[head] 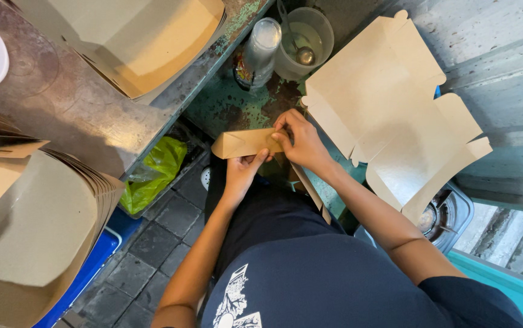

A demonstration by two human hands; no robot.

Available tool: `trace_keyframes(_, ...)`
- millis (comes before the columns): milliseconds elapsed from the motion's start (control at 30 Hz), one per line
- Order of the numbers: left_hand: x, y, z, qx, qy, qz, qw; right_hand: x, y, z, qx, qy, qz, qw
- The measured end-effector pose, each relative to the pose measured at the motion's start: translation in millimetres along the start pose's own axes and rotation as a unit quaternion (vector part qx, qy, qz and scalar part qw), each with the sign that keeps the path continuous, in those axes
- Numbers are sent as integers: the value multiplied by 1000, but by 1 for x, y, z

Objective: The person folds flat cardboard pieces into small rectangular boxes by hand, aligning edges and tucking flaps to form the box shape. Completed boxes are stacked on the work surface.

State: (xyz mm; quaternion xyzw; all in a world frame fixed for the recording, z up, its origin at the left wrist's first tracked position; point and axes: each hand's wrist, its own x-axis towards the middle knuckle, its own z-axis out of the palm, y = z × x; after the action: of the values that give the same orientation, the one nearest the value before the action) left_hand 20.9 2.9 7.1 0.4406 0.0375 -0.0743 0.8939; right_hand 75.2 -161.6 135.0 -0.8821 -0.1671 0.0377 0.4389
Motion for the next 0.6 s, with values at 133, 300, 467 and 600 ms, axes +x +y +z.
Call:
trace_keyframes(133, 0, 0, 3, 9, -3, 12, 1000, 0, -3, -2, -14, -3, -6, 1000)
trace_keyframes(300, -1, 1, 4, 37, -4, 3, 999, 5, 1, -10, 24, -50, 43, 998)
trace_keyframes(467, 1, -2, 4, 67, 1, 14, 998, 11, 10, -16, 47, -74, 60, 994)
trace_keyframes(600, 1, -1, 2, 95, 1, 19, 995, 9, 12, -8, 21, -48, 31, 998)
